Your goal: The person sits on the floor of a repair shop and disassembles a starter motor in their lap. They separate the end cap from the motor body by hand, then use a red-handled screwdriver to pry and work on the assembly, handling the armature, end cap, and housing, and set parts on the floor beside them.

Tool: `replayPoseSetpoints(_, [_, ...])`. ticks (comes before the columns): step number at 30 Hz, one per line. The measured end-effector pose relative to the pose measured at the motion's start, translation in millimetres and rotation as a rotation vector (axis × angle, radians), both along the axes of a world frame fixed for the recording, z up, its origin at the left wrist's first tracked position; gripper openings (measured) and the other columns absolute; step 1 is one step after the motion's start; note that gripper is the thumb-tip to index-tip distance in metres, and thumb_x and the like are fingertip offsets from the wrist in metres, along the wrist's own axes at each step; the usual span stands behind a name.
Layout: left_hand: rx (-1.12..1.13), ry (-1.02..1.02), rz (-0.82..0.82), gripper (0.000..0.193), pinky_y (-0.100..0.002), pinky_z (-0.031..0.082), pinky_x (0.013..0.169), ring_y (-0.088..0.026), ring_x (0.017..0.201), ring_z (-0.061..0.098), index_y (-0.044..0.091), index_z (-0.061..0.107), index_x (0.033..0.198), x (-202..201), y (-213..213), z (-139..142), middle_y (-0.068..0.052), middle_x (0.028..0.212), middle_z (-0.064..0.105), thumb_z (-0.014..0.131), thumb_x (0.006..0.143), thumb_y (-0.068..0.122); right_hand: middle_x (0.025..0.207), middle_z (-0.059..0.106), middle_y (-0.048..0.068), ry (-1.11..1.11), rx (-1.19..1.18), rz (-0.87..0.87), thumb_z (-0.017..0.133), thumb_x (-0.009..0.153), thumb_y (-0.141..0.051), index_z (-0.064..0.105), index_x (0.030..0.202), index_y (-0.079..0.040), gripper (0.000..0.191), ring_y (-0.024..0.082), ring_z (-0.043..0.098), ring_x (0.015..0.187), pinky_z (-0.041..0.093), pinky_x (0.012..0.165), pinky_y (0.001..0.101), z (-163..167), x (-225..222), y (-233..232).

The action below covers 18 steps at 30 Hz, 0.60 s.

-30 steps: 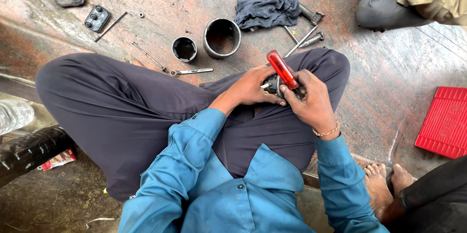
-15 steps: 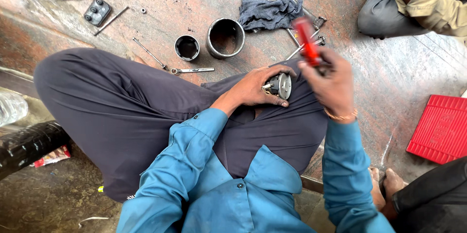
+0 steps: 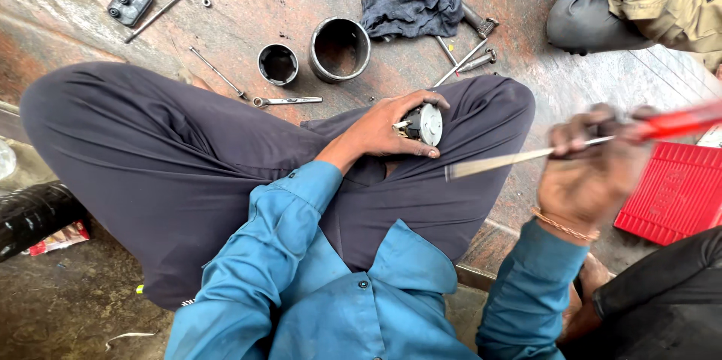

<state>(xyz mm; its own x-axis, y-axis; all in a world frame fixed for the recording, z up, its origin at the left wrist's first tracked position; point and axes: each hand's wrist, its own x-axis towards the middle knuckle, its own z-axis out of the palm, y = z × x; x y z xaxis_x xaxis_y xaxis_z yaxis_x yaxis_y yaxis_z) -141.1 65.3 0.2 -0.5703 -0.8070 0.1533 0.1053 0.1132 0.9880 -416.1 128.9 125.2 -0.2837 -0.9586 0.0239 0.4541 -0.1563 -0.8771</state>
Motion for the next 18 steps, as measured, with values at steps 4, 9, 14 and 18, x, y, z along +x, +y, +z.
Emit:
replayPoseSetpoints(4, [0.007,-0.035,-0.009,0.075,-0.040,0.051,0.107,-0.027,0.127,0.066,0.019,0.062,0.135,0.9,0.8,3.1,-0.004,0.135,0.068,0.093,0.071,0.041,0.101,0.051,0.005,-0.074,-0.065,-0.080,0.059,0.118,0.000,0.045,0.137,-0.017,0.029,0.013,0.051,0.081,0.047,0.080,0.0290,-7.1,-22.9,1.3])
replayPoseSetpoints(9, [0.008,-0.058,-0.029,0.073,-0.040,0.051,0.107,-0.026,0.126,0.067,0.020,0.063,0.133,1.5,-0.5,7.3,-0.003,0.132,0.070,0.093,0.070,0.043,0.103,0.052,0.004,-0.070,-0.085,-0.045,0.061,0.118,0.005,0.042,0.139,-0.021,0.039,0.013,0.053,0.084,0.049,0.082,0.0295,-30.9,-22.9,-5.9])
replayPoseSetpoints(14, [-0.005,-0.063,-0.032,0.072,-0.040,0.051,0.106,-0.026,0.124,0.067,0.020,0.064,0.132,2.2,-0.1,7.6,-0.003,0.130,0.070,0.093,0.070,0.043,0.103,0.052,0.005,-0.078,-0.060,-0.050,0.060,0.118,0.007,0.041,0.143,-0.023,0.043,0.013,0.052,0.083,0.048,0.080,0.0288,-43.0,-18.4,-10.8])
replayPoseSetpoints(18, [-0.008,-0.068,-0.037,0.072,-0.041,0.051,0.106,-0.026,0.124,0.067,0.020,0.064,0.132,2.2,-0.4,7.8,-0.003,0.130,0.070,0.092,0.070,0.044,0.103,0.052,0.005,-0.085,-0.066,-0.049,0.061,0.118,0.005,0.041,0.143,-0.023,0.043,0.012,0.052,0.083,0.048,0.079,0.0285,-45.0,-21.0,-11.2])
